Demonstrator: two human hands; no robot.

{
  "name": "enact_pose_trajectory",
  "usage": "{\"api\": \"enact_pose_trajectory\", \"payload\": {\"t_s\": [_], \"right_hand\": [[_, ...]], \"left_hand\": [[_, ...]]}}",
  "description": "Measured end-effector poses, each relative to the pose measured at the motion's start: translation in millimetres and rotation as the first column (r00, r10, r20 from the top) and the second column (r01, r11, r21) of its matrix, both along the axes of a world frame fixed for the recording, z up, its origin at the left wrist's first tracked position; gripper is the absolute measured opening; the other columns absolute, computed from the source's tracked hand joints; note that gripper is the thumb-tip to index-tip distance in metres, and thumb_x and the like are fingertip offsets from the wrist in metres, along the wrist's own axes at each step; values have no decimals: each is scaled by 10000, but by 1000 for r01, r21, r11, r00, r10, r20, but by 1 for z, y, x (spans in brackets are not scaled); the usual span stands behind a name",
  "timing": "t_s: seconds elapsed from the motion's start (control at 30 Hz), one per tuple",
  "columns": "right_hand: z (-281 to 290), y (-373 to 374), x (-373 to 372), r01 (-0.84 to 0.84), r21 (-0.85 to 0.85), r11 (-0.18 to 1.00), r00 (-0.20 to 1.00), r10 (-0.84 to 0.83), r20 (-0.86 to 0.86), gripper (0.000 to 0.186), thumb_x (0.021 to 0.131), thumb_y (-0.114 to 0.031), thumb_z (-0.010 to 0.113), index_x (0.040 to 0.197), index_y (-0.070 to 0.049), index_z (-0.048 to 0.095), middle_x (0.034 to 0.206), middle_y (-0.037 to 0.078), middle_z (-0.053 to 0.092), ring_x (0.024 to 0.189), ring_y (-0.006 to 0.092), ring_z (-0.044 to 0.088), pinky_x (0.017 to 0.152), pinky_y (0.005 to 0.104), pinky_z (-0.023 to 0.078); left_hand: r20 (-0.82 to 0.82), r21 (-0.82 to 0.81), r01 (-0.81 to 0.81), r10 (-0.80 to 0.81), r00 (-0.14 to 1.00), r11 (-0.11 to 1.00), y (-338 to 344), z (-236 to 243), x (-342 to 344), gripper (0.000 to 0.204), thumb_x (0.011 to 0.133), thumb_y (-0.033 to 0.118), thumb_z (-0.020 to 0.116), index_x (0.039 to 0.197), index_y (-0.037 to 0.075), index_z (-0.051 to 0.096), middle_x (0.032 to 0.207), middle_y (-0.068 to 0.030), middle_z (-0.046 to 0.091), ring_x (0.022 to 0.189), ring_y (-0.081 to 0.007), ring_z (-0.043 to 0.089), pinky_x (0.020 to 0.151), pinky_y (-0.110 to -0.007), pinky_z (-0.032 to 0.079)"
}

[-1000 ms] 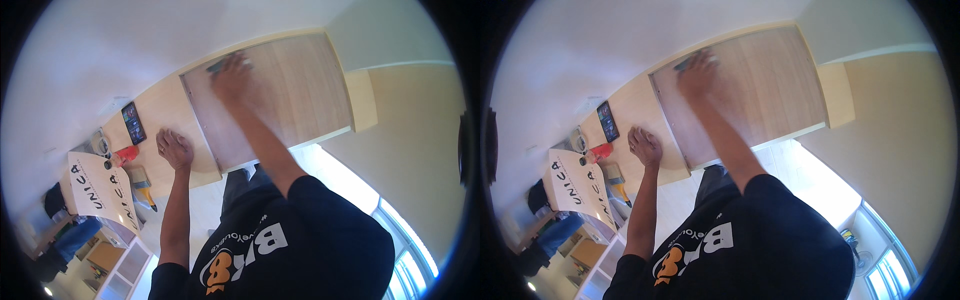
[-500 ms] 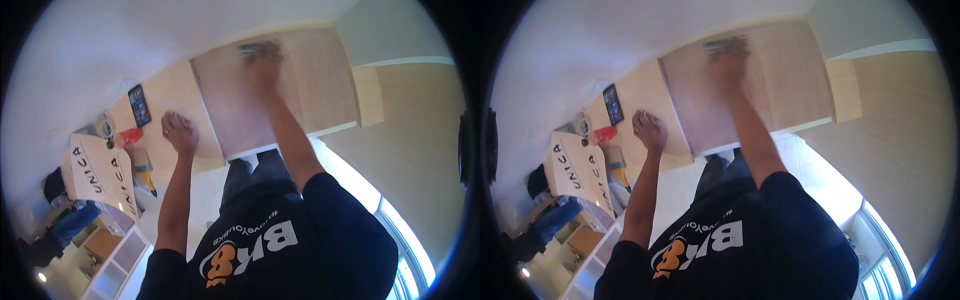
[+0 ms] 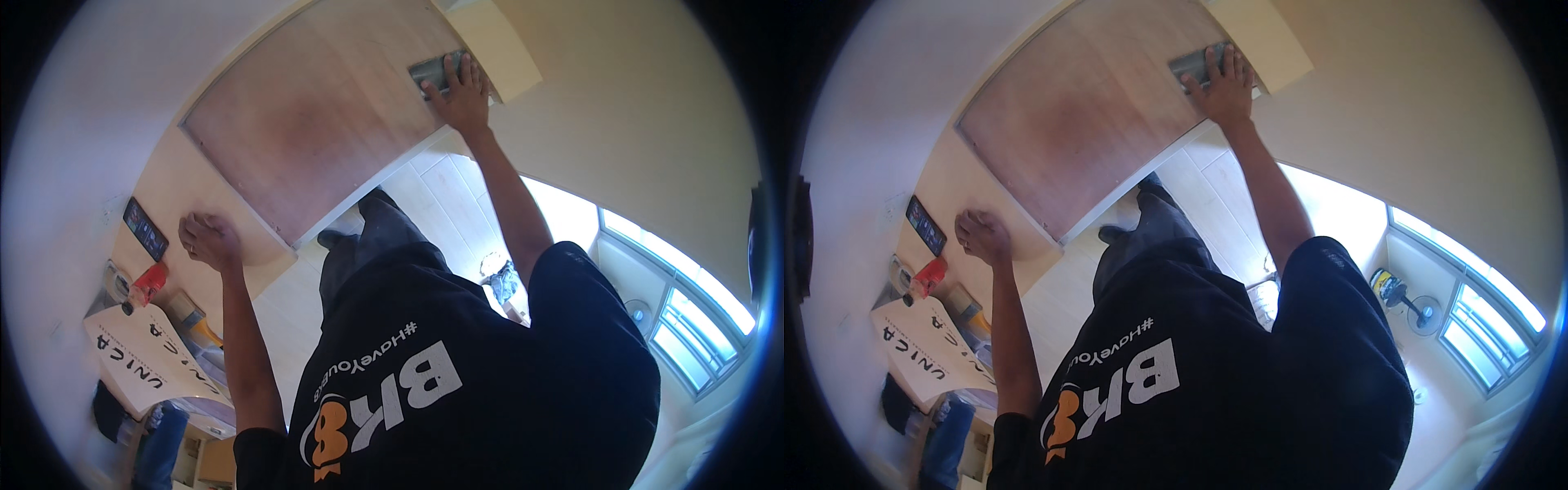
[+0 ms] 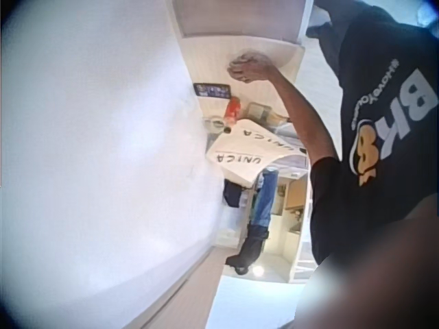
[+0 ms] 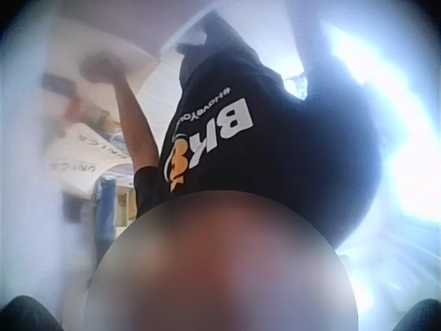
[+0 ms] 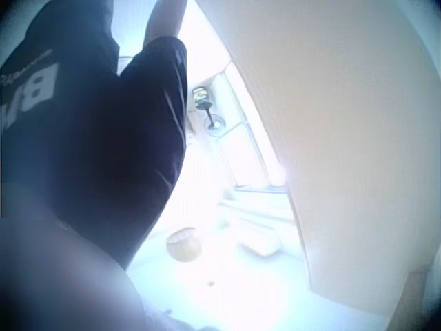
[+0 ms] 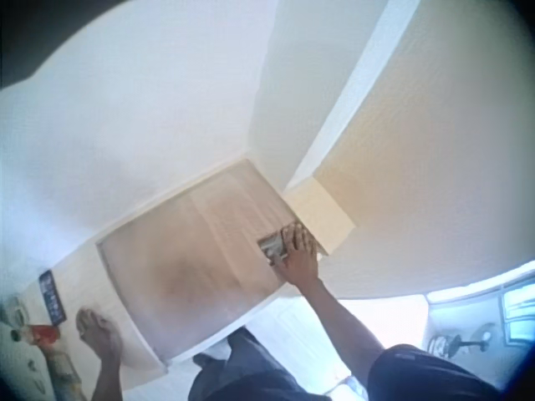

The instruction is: The person aligns a UNICA high-pressure laminate sheet on a cabinet surface, smooths it with hands, and uses a metal scraper to press the laminate along the edges and surface. The person then scrapes the cabinet interior and moves around the room.

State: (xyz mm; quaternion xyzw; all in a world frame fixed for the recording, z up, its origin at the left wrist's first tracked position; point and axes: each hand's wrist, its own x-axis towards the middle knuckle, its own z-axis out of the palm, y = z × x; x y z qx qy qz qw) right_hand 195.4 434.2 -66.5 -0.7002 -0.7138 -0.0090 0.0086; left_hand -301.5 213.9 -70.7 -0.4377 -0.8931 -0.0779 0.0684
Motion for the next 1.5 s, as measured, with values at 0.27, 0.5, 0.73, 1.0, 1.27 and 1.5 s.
{"api": "enact_pose_trajectory", "payload": {"t_s": [0.27,0.5,0.73,1.0,1.27,1.5], "right_hand": [[-4,-50,8,-45,5,999,991,45,-126,857,944,-752,468,1600,-206,384,1686,200,239,1572,373,203,1230,658,118],[13,-34,56,-139,-135,981,990,143,15,860,921,-809,426,1621,-320,323,1722,62,205,1583,264,203,1263,619,62],[-3,-46,75,-199,-31,979,978,197,-63,801,959,-768,411,1610,-305,358,1711,106,228,1581,289,204,1260,617,81],[-9,-74,-42,-260,120,958,962,267,-52,755,934,-603,575,1517,-130,492,1581,189,411,1434,407,375,1175,604,238],[-3,-96,-99,-369,-87,925,907,337,-253,809,931,-711,525,1590,-256,403,1716,127,196,1582,307,187,1252,625,85],[-14,24,-60,-138,31,990,974,130,188,752,1029,-639,372,1629,-190,314,1683,191,269,1552,370,246,1197,648,194]], "left_hand": [[-1,-17,-12,12,1000,1000,1,-2,-2,516,1003,388,473,1382,41,519,1499,-166,445,1426,-371,409,1086,-590,391],[-9,-29,8,-8,1000,1000,0,-5,-7,513,984,382,475,1367,41,509,1458,-175,474,1372,-381,449,1040,-604,416],[36,-41,-19,20,999,999,1,0,-2,531,988,385,459,1375,24,504,1468,-173,459,1379,-373,437,1058,-589,396],[-7,-7,34,-34,999,999,1,0,-2,468,980,348,500,1329,36,486,1409,-199,479,1320,-411,472,998,-607,438],[-44,56,37,-35,998,998,-1,-5,-2,444,986,366,497,1299,51,516,1389,-187,503,1292,-415,495,981,-613,457],[-82,35,55,-52,995,998,1,-16,-11,455,975,348,490,1268,9,568,1355,-187,560,1306,-404,505,1018,-611,447]]}}
